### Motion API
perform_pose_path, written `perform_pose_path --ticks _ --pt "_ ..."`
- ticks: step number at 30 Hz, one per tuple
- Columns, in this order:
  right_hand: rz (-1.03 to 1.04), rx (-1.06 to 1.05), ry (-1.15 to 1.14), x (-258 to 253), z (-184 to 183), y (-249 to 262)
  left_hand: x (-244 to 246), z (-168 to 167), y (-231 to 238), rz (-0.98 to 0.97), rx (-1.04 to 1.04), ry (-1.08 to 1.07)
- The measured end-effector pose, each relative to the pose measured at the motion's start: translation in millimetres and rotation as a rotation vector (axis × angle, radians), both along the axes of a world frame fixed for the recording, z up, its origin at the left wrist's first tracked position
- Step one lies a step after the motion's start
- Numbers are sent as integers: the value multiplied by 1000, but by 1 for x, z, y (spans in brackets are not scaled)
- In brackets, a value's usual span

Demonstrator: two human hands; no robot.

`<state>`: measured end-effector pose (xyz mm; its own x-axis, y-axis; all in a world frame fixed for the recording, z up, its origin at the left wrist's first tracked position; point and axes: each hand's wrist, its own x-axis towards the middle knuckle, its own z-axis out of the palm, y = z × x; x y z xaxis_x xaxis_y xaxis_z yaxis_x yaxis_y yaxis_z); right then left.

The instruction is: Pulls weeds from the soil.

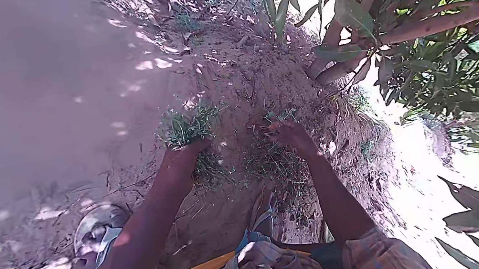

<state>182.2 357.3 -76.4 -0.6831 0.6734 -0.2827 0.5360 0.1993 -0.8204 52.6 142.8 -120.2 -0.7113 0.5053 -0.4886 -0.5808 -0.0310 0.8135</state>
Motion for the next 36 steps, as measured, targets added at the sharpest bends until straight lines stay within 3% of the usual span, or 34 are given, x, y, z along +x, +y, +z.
perform_pose_path --ticks 3,6,10,14,19,22,24,28,33,36 --pt "10 -151 195 16 21 -8 2 8 -3 14 51 34" --pt "-154 -179 417 32 28 -24 0 14 -7 23 81 26" --pt "-322 -216 368 41 15 -48 -2 20 -9 42 110 -28" --pt "-248 -284 301 35 8 -50 -5 10 -11 -29 108 -46" --pt "55 -255 245 24 5 -52 4 5 -19 -328 89 135" --pt "96 -265 283 22 -4 -59 14 12 -21 -480 -114 296" --pt "101 -283 317 22 -10 -62 18 16 -17 -559 -181 279" --pt "80 -231 301 23 -16 -64 25 19 -3 -530 -125 220" --pt "222 -272 198 29 -20 -69 23 -7 -7 -469 -101 299" --pt "183 -237 234 24 -24 -85 28 4 -2 -438 -145 273"
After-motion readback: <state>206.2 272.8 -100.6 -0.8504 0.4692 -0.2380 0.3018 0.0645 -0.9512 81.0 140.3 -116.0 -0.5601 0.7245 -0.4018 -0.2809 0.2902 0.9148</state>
